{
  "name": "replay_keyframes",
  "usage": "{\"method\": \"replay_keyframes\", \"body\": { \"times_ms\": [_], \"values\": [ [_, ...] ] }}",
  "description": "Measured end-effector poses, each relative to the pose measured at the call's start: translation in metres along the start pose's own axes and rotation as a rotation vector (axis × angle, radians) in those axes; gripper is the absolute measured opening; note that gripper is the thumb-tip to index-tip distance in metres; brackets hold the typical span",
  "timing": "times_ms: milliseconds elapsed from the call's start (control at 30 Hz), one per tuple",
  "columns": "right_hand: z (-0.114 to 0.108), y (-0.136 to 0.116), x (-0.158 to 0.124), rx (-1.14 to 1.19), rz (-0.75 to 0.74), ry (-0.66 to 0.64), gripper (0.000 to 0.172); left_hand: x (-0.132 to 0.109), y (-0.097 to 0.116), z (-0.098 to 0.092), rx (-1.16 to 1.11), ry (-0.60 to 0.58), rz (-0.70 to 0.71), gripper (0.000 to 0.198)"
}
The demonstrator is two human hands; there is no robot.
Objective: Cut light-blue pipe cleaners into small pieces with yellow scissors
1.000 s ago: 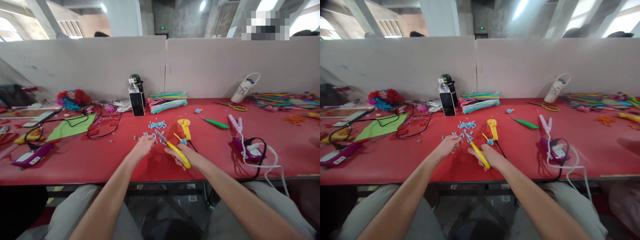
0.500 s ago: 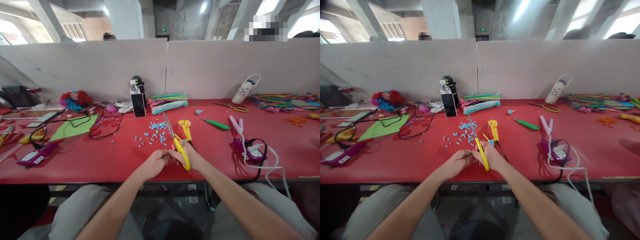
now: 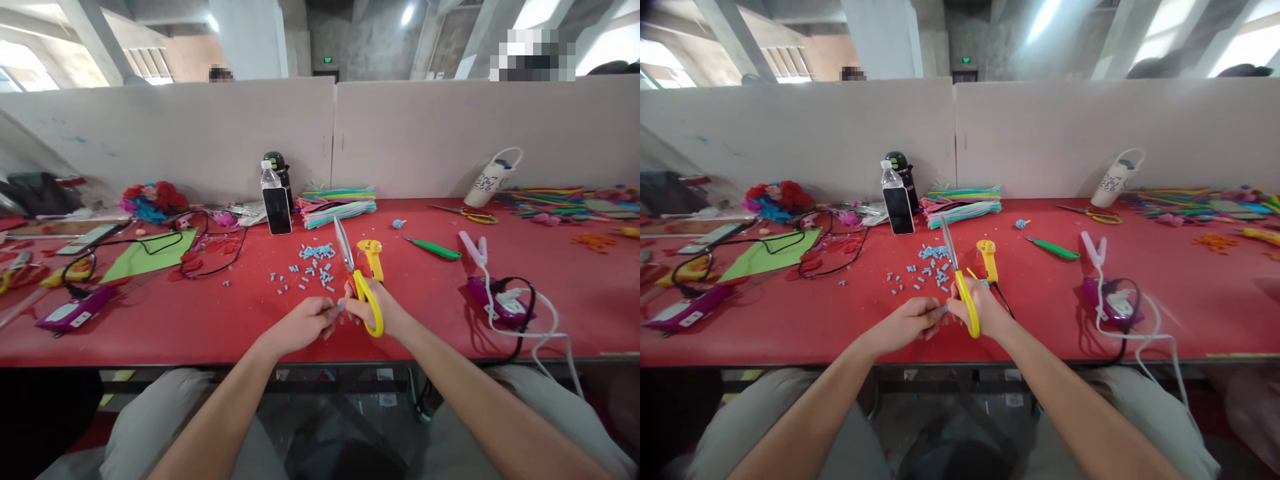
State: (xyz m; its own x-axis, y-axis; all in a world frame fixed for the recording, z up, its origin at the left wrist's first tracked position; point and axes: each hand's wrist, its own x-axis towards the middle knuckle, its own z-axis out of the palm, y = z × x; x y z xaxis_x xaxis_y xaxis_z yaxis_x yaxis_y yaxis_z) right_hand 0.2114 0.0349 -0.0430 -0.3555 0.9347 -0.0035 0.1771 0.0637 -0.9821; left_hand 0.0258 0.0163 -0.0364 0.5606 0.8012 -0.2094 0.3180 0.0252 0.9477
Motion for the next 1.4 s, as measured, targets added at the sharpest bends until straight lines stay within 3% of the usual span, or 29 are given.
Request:
{"method": "replay_keyframes", "body": {
  "times_ms": [333, 500, 633, 900, 1033, 1167, 1400],
  "values": [
    [-0.006, 0.006, 0.003, 0.018, -0.055, 0.035, 0.019, 0.001, 0.005, 0.001, 0.051, 0.116, 0.046, 0.030],
    [-0.006, 0.004, 0.005, -0.031, -0.003, 0.080, 0.024, 0.002, 0.005, -0.002, 0.061, 0.192, 0.078, 0.026],
    [-0.010, 0.010, 0.003, -0.122, 0.078, 0.072, 0.029, 0.003, 0.001, -0.014, 0.058, 0.369, 0.102, 0.027],
    [-0.011, 0.009, -0.016, -0.194, 0.152, -0.148, 0.038, 0.005, 0.003, -0.042, -0.082, 0.746, 0.141, 0.025],
    [-0.008, 0.004, -0.021, -0.206, 0.156, -0.217, 0.042, 0.005, 0.003, -0.049, -0.152, 0.861, 0.148, 0.025],
    [-0.006, 0.000, -0.022, -0.219, 0.144, -0.249, 0.045, 0.007, 0.001, -0.049, -0.164, 0.886, 0.157, 0.028],
    [0.001, 0.004, -0.022, -0.218, 0.126, -0.216, 0.044, 0.012, -0.001, -0.041, -0.088, 0.808, 0.160, 0.029]
  ]
}}
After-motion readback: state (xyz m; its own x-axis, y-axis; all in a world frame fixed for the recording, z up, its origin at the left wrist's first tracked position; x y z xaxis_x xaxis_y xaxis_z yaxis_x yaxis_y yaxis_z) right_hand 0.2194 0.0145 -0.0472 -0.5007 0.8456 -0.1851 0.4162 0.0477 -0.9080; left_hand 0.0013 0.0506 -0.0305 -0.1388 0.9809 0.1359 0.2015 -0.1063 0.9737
